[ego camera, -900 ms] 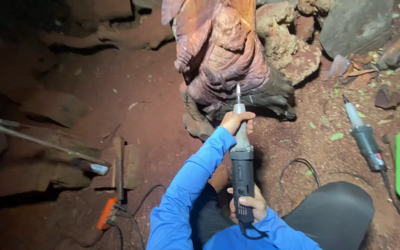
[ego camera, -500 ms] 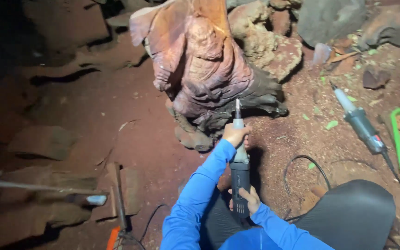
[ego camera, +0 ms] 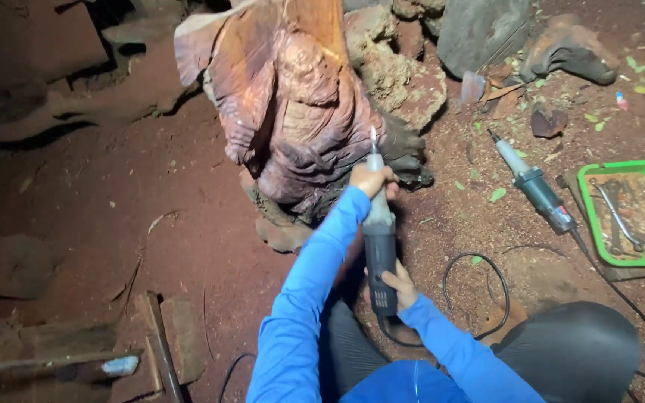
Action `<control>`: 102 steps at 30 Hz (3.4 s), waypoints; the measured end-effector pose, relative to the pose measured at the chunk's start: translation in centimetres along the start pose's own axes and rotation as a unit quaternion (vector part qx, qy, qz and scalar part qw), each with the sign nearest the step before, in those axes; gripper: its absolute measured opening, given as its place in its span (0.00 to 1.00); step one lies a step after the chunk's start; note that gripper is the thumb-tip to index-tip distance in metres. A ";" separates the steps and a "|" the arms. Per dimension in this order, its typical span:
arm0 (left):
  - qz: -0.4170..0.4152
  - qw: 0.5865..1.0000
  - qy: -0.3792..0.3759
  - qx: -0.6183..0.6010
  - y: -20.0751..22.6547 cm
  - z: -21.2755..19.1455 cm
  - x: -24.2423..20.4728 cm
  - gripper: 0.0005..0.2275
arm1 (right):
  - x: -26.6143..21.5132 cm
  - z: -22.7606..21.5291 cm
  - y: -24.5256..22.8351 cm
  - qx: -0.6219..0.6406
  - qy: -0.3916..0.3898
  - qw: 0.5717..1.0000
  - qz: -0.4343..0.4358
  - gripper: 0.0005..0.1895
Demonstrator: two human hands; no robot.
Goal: Carving intricate details into a large wooden statue using a power carving tool.
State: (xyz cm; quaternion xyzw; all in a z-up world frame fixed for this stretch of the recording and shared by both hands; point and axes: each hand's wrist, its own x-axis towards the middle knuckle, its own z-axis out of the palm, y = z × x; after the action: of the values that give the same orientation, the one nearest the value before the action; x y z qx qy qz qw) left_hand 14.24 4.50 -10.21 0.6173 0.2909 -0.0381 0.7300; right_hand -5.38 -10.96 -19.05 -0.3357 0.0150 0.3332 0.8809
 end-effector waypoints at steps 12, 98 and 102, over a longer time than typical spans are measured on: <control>0.018 0.918 0.173 0.357 8.5 -2.2 2.2 0.35 | 5.7 6.2 -4.4 -0.091 0.057 0.991 0.076 0.20; 0.049 0.938 0.277 0.204 6.5 -0.5 8.8 0.28 | 10.7 0.8 -11.5 -0.333 0.018 0.942 -0.027 0.18; 0.042 0.933 0.285 0.217 7.1 0.1 8.0 0.27 | 10.9 0.7 -11.0 -0.313 0.017 0.950 -0.005 0.17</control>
State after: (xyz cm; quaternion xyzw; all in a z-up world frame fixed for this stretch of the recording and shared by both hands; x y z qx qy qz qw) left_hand 23.82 8.53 -7.75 0.7570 0.4453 0.1080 0.4658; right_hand 9.54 -10.35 -14.86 -0.6002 -0.0769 0.3113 0.7328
